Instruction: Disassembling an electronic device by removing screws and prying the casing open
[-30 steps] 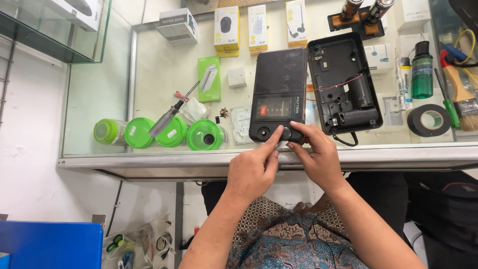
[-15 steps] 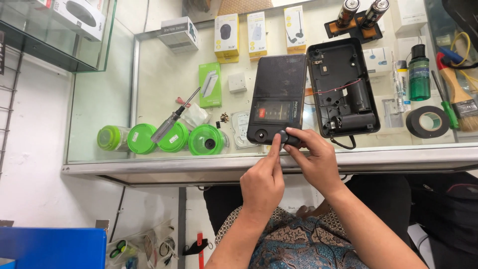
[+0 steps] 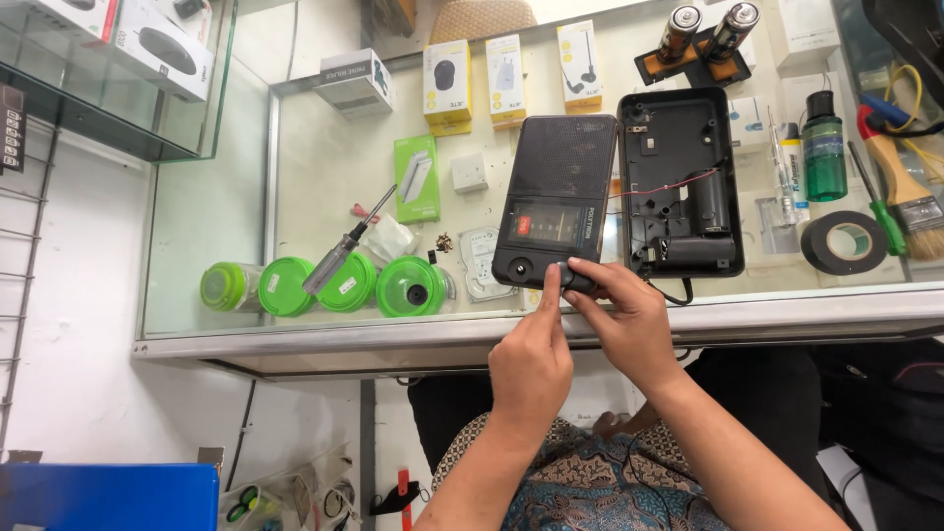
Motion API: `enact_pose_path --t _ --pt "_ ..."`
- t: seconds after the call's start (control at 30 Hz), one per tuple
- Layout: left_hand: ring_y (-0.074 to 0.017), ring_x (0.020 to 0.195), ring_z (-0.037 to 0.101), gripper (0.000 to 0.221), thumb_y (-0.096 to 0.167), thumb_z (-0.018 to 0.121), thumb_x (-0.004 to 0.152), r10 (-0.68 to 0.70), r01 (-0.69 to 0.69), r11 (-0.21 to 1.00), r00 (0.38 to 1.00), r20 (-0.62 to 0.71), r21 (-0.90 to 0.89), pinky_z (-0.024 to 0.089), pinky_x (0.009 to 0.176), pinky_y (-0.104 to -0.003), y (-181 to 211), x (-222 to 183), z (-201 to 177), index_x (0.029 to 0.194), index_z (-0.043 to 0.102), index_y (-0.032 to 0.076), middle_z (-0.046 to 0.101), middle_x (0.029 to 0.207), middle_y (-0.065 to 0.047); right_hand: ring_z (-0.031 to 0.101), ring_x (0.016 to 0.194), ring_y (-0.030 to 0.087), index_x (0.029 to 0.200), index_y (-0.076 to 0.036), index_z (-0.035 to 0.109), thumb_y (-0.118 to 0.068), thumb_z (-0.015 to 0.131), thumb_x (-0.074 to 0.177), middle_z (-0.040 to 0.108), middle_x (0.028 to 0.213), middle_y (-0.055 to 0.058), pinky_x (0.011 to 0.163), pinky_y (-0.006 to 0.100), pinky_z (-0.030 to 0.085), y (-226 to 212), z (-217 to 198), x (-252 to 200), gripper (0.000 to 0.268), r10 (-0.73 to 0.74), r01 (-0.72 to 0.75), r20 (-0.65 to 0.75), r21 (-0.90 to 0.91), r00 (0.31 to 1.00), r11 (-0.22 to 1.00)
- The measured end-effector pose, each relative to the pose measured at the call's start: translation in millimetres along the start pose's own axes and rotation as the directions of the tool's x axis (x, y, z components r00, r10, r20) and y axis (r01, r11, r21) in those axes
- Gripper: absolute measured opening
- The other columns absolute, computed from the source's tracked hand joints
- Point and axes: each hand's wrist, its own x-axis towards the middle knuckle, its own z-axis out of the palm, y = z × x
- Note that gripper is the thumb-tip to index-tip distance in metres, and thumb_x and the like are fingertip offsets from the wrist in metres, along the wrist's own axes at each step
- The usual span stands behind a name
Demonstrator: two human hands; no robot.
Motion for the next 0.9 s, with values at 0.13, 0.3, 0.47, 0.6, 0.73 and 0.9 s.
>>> enact_pose_path --t 0.13,0.3,0.47,0.6,0.73,0.9 --pt "-0.0264 0.066 0.072 0.056 0.011 0.052 0.098 0.023 -0.03 0.998 0.994 -0.103 -0.061 0.061 0.058 -0.04 -6.3 -5.0 18.3 0.152 0.055 0.028 0.069 0.071 0.0 0.071 0.073 0.02 0.123 -0.003 0.076 0.007 0.077 0.086 0.071 0.092 0.014 0.067 0.035 0.063 0.7 1.0 -1.7 0.038 -0.009 0.009 -0.012 0.012 1.0 1.0" --pt "-0.041 0.077 0.074 0.054 0.028 0.048 0.099 -0.131 0.122 0.991 0.94 0.316 0.049 0.059 0.067 -0.056 12.0 22.9 -42.2 0.15 0.05 0.046 0.076 0.079 -0.01 0.071 0.075 0.02 0.123 -0.003 0.075 0.006 0.077 0.087 0.073 0.093 0.014 0.069 0.035 0.063 0.1 -0.3 -1.5 0.037 0.024 -0.024 -0.002 0.028 1.0 0.999" --pt "-0.0448 0.077 0.074 0.053 0.026 0.049 0.1 -0.081 0.058 0.996 0.912 0.403 0.07 0.058 0.068 -0.057 1.4 32.3 -42.6 0.151 0.05 0.042 0.078 0.083 -0.015 0.071 0.076 0.019 0.123 -0.003 0.075 0.007 0.077 0.086 0.072 0.093 0.013 0.069 0.035 0.062 3.3 0.2 -1.8 0.038 0.015 -0.015 -0.009 0.03 1.0 0.999" --pt "-0.0502 0.083 0.072 0.051 0.03 0.048 0.101 -0.088 0.102 0.995 0.899 0.429 -0.009 0.057 0.071 -0.061 -5.8 33.3 -39.1 0.15 0.051 0.042 0.078 0.094 -0.018 0.072 0.076 0.02 0.123 -0.003 0.075 0.007 0.077 0.085 0.073 0.092 0.014 0.069 0.036 0.063 0.3 0.1 -0.7 0.039 0.029 -0.028 -0.014 0.031 0.999 0.999" --pt "-0.0508 0.099 0.067 0.05 0.021 0.049 0.099 -0.124 0.269 0.929 0.873 0.472 -0.253 0.055 0.077 -0.059 -8.3 39.3 -47.4 0.146 0.056 0.035 0.072 0.126 -0.009 0.072 0.078 0.021 0.123 -0.003 0.075 0.007 0.077 0.086 0.073 0.093 0.014 0.07 0.037 0.063 -5.3 0.2 0.4 0.038 0.029 -0.029 -0.014 0.027 0.999 0.999" --pt "-0.0362 0.112 0.071 0.051 0.017 0.052 0.098 -0.176 0.391 0.839 0.852 0.493 -0.377 0.056 0.089 -0.05 -7.9 37.9 -44.5 0.148 0.056 0.027 0.069 0.137 -0.008 0.072 0.076 0.021 0.124 -0.005 0.075 0.005 0.077 0.087 0.072 0.093 0.013 0.07 0.037 0.062 -4.7 -0.2 1.3 0.038 0.004 -0.004 -0.015 0.005 1.0 1.0"
